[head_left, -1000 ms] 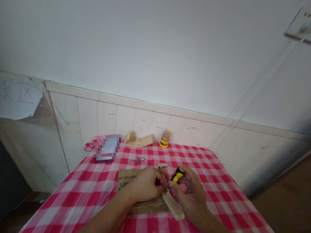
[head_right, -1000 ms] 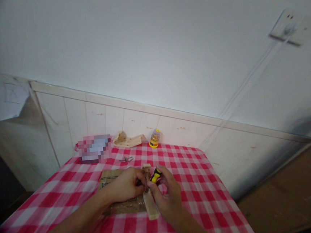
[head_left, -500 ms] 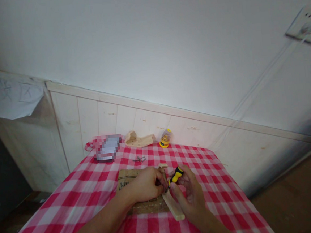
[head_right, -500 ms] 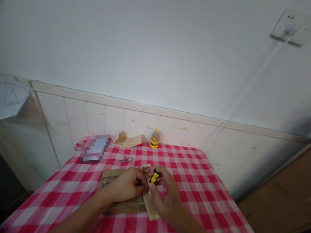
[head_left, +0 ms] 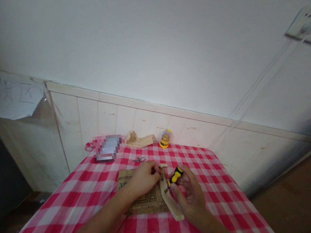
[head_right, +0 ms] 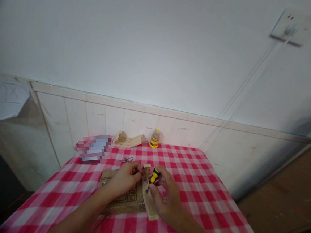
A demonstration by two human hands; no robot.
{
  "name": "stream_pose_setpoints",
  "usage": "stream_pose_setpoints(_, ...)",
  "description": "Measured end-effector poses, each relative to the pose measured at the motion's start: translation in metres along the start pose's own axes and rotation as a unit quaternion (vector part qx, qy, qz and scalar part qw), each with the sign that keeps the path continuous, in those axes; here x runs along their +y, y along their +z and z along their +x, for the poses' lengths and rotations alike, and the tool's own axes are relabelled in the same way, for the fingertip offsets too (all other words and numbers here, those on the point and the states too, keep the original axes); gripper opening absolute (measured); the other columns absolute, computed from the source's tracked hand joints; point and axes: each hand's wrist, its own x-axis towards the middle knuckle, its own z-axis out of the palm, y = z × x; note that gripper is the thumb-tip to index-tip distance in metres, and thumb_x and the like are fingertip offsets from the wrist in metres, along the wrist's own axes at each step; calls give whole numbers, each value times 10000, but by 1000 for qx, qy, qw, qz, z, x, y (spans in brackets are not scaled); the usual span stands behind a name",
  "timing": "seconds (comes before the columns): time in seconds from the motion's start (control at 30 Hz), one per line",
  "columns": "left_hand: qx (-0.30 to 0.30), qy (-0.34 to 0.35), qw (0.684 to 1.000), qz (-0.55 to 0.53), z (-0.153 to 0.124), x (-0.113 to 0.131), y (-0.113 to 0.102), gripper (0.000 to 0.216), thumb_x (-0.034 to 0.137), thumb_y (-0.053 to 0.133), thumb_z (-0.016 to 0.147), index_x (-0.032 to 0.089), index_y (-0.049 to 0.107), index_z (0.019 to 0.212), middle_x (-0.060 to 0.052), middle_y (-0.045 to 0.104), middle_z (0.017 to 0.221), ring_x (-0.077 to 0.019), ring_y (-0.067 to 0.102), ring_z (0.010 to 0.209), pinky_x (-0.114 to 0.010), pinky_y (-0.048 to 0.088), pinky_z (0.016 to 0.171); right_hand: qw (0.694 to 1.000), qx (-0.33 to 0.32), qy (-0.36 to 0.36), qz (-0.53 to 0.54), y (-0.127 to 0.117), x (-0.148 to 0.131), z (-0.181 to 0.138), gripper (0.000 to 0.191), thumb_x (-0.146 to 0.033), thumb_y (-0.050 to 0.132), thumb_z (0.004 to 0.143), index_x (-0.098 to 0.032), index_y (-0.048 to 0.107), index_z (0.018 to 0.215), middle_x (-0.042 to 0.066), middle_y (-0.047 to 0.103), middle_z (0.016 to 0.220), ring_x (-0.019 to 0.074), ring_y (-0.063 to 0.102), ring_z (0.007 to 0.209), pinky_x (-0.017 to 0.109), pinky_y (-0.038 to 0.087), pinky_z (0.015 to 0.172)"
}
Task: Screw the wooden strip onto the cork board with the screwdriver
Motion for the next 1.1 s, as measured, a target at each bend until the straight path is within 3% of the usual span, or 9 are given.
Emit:
stream_pose_setpoints(0.2,-2,-30,999,14,0,3,1,110,232,531,796,184,608,735,68,486,459,-117,453,419,-226,333,486,1000,14,0,-13,1,4,1,559,-131,623,895,-325,474,1397,68,703,1124,189,731,900,298,623,763)
stream_pose_setpoints(0.33,-1,-4,999,41,0,1,1,120,219,533,777,178,629,719,41,571,507,-138,534,491,-238,389,544,999,30,3,-11,2,3,1,546,-148,658,876,-311,504,1374,67,710,1087,186,729,868,282,626,731)
stream_pose_setpoints(0.53,-33,47,997,48,3,-6,0,183,194,537,747,154,716,749,-43,757,765,-189,676,719,-261,472,665,999,35,-2,2,3,1,3,544,-133,670,857,-317,521,1346,56,717,1056,181,728,851,277,632,713)
stream_pose_setpoints(0.77,-51,41,994,90,2,-2,-2,245,175,513,760,148,754,796,-49,773,785,-196,688,724,-256,465,642,998,49,-3,-27,4,1,3,561,-118,680,839,-300,528,1347,63,701,1069,184,727,851,281,635,712)
stream_pose_setpoints(1.1,-57,41,987,143,-1,3,1,272,164,529,764,153,778,874,-64,785,857,-201,696,751,-269,482,681,1000,12,-13,7,2,-7,3,517,-156,564,944,-325,464,1423,81,720,1127,199,742,936,310,635,795)
